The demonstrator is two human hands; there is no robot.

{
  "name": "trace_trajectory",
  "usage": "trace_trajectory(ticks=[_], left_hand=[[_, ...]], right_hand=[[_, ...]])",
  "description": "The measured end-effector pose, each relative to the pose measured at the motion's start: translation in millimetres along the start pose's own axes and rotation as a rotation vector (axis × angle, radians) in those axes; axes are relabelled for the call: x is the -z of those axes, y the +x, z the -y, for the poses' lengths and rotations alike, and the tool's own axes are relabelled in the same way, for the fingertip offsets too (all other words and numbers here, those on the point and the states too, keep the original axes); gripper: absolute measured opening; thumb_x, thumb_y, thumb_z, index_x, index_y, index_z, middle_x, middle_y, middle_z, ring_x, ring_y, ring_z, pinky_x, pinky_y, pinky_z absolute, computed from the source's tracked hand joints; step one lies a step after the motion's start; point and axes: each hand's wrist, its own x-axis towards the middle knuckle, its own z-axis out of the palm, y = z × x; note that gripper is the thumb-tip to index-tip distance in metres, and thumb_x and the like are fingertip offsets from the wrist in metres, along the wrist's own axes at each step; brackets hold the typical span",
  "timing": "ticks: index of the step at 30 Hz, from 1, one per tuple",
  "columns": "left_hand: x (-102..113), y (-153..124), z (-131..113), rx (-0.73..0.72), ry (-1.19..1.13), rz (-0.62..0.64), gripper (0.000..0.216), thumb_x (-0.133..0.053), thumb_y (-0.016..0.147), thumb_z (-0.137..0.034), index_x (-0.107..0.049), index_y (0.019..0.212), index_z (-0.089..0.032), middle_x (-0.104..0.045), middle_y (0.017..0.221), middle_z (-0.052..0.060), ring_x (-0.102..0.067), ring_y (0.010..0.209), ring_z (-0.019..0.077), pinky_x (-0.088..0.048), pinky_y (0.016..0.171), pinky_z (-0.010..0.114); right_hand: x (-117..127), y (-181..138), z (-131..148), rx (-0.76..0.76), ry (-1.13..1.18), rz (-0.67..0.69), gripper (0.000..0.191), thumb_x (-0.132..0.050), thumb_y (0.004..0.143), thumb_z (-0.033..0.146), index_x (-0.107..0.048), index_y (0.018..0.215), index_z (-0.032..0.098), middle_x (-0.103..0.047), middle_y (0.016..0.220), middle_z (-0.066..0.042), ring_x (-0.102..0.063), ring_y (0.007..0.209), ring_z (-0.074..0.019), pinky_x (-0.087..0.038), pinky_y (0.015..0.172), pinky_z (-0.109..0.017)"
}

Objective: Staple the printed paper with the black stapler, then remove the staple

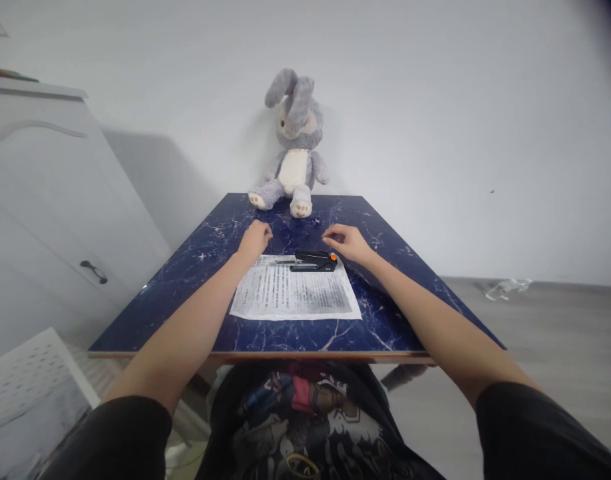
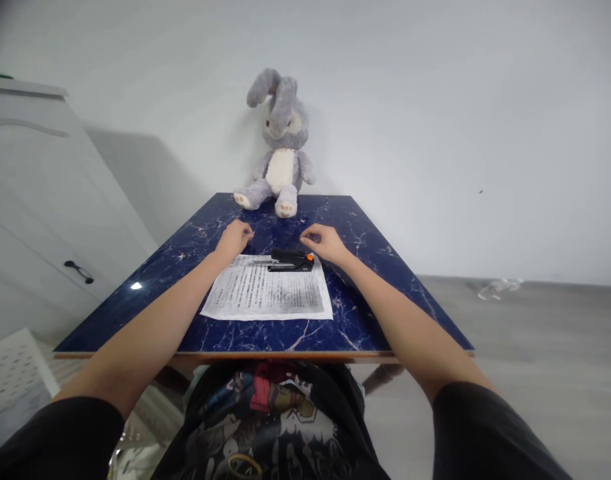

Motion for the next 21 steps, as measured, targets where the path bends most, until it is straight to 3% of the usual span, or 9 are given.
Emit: trace_trajectory(ticks=[3, 6, 11, 15, 21], left_hand=[[-5.2, -4.2, -17.5, 0.057, -0.164, -0.005, 0.009, -0.059, 0.092, -0.017, -0.065, 0.088, -0.022, -0.058, 0.070, 0.000, -0.052, 0.059, 0.0156, -0.045, 0.072, 0.029], [-14.1, -9.0, -31.2, 0.046, -0.266, -0.001, 0.013, -0.054, 0.096, -0.020, -0.067, 0.092, -0.021, -0.056, 0.067, -0.002, -0.047, 0.057, 0.0134, -0.041, 0.066, 0.025], [-22.3, -18.5, -49.4, 0.003, -0.329, 0.176, 0.024, -0.049, 0.100, -0.028, -0.072, 0.096, -0.020, -0.048, 0.065, -0.003, -0.043, 0.057, 0.0130, -0.040, 0.063, 0.024], [-19.5, -23.8, -62.6, -0.084, -0.314, 0.242, 0.019, -0.058, 0.095, -0.022, -0.076, 0.092, -0.020, -0.055, 0.076, 0.001, -0.051, 0.063, 0.0141, -0.048, 0.074, 0.028], [-16.4, -28.9, -67.5, -0.169, -0.230, 0.370, 0.022, -0.071, 0.085, -0.015, -0.080, 0.103, -0.024, -0.075, 0.098, 0.007, -0.069, 0.095, 0.0246, -0.049, 0.103, 0.040]], right_hand=[[-4.5, -1.1, 28.7, 0.096, 0.137, 0.172, 0.031, -0.063, 0.096, 0.042, -0.075, 0.113, 0.019, -0.075, 0.112, -0.010, -0.069, 0.097, -0.0226, -0.053, 0.078, -0.032], [-13.6, -3.1, 46.7, 0.171, 0.121, 0.320, 0.037, -0.072, 0.090, 0.040, -0.071, 0.120, 0.018, -0.076, 0.110, -0.009, -0.069, 0.095, -0.0224, -0.052, 0.082, -0.032], [-17.9, -3.8, 40.1, 0.083, 0.050, 0.293, 0.028, -0.073, 0.086, 0.026, -0.071, 0.113, 0.017, -0.076, 0.095, -0.005, -0.069, 0.080, -0.0195, -0.049, 0.076, -0.029], [-8.4, -4.8, 22.5, 0.045, -0.021, 0.256, 0.026, -0.074, 0.083, 0.025, -0.072, 0.108, 0.016, -0.074, 0.087, -0.003, -0.067, 0.074, -0.0182, -0.046, 0.071, -0.027], [-5.0, -5.7, 13.0, 0.066, -0.041, 0.231, 0.026, -0.073, 0.084, 0.026, -0.071, 0.107, 0.015, -0.073, 0.087, -0.004, -0.064, 0.073, -0.0167, -0.043, 0.069, -0.026]])
